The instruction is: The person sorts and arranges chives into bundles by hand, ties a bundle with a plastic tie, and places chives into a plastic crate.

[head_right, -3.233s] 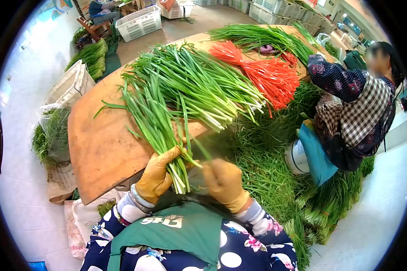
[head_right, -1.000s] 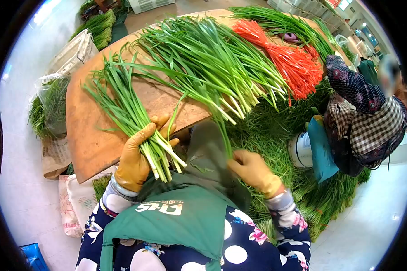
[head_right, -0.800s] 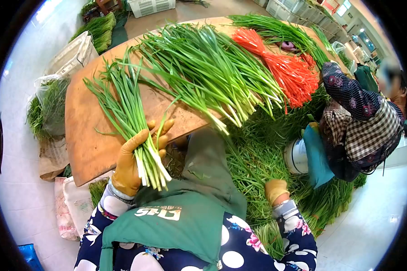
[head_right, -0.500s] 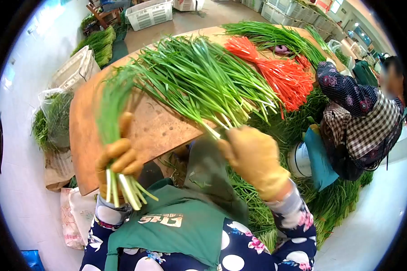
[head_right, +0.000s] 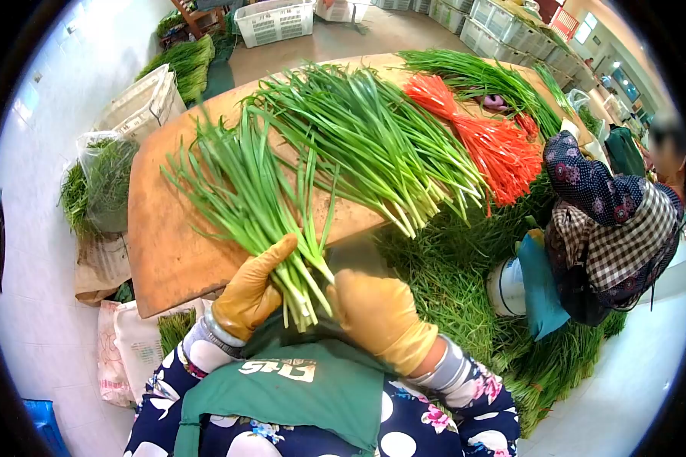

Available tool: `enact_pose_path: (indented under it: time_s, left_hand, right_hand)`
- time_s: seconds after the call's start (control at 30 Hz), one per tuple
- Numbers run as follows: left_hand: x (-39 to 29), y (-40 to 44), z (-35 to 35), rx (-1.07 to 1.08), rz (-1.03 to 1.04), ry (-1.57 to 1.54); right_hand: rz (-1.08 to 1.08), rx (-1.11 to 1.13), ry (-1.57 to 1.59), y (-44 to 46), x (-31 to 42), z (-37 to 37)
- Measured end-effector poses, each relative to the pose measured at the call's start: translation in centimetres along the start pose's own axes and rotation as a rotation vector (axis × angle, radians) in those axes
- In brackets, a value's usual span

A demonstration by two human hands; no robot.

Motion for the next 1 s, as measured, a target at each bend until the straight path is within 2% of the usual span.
enact_pose_path:
  time_s: [0.03, 0.17, 0.23, 0.3, 0.33, 0.37, 0.43, 0.5, 0.53, 0.57, 0.63, 0.73, 0.83, 0.87, 0.9, 0.97, 1.0]
  left_hand:
    - [-0.1, 0.1, 0.4, 0.023, 0.035, 0.13]
    - [1.1, 1.0, -0.2, -0.029, -0.131, 0.017]
    - [0.8, -0.2, 0.7, -0.064, -0.137, -0.015]
    - [-2.9, -1.7, 2.0, -0.019, 0.078, -0.055]
    - [-5.3, -2.5, 1.9, 0.093, 0.132, -0.173]
    - [-7.7, -3.3, 1.7, 0.204, 0.184, -0.289]
    - [-10.6, -5.8, 3.3, 0.51, 0.182, -0.611]
    - [-10.9, -5.1, 2.2, 0.465, 0.212, -0.6]
    - [-9.9, -3.8, 1.0, 0.344, 0.223, -0.553]
    - [-8.3, -3.1, 0.9, 0.305, 0.184, -0.49]
    - [-4.2, -2.0, -0.1, 0.24, -0.039, -0.551]
    - [-1.2, -1.1, -0.6, 0.189, -0.103, -0.513]
    - [-1.5, -0.6, -1.1, 0.15, -0.021, -0.432]
    - [-1.6, -0.7, -0.9, 0.148, -0.016, -0.437]
    - [-1.4, -0.9, -0.7, 0.105, -0.033, -0.374]
    - [-0.3, -1.0, -0.5, 0.062, -0.051, -0.23]
    - [0.4, -0.8, -0.1, 0.034, -0.068, -0.207]
  right_hand:
    - [-0.004, -0.007, 0.012, -0.4, 0.2, 0.5]
    - [0.035, 0.035, 0.125, -1.0, 0.5, 0.9]
    - [0.067, 0.059, 0.174, -1.3, -0.3, 0.7]
    - [-0.073, 0.112, 0.276, -1.8, -0.3, 0.6]
    - [-0.029, 0.174, 0.216, -1.6, -1.6, 0.2]
    - [-0.055, -0.048, 0.225, -0.7, -2.4, -1.9]
    - [-0.039, -0.232, 0.022, 1.2, -4.7, -4.1]
    - [-0.05, -0.176, -0.176, 3.0, -5.7, -4.0]
    - [-0.052, -0.12, -0.265, 3.7, -6.6, -2.5]
    - [0.036, 0.003, -0.482, 4.3, -8.3, -0.3]
    - [0.045, -0.077, -0.557, 4.9, -10.4, 1.5]
    - [0.063, 0.009, -0.404, 5.5, -11.1, 0.9]
    - [0.154, 0.02, 0.102, 6.3, -10.8, -2.1]
    - [0.347, 0.076, 0.433, 5.9, -11.0, -2.0]
    - [0.342, 0.081, 0.435, 5.8, -10.2, -2.6]
    - [0.777, 0.439, 1.122, 3.2, -8.2, -0.2]
    - [0.832, 0.487, 1.288, 1.9, -7.1, 0.9]
Point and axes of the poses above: each hand's wrist, its own y-axis towards the middle knuckle, its own z-axis out of the palm, x = y × z, the point moved 7 cm from there along y, towards the middle knuckle, and after that the axes turned 10 degrees about -x, right-handed, at the moved point
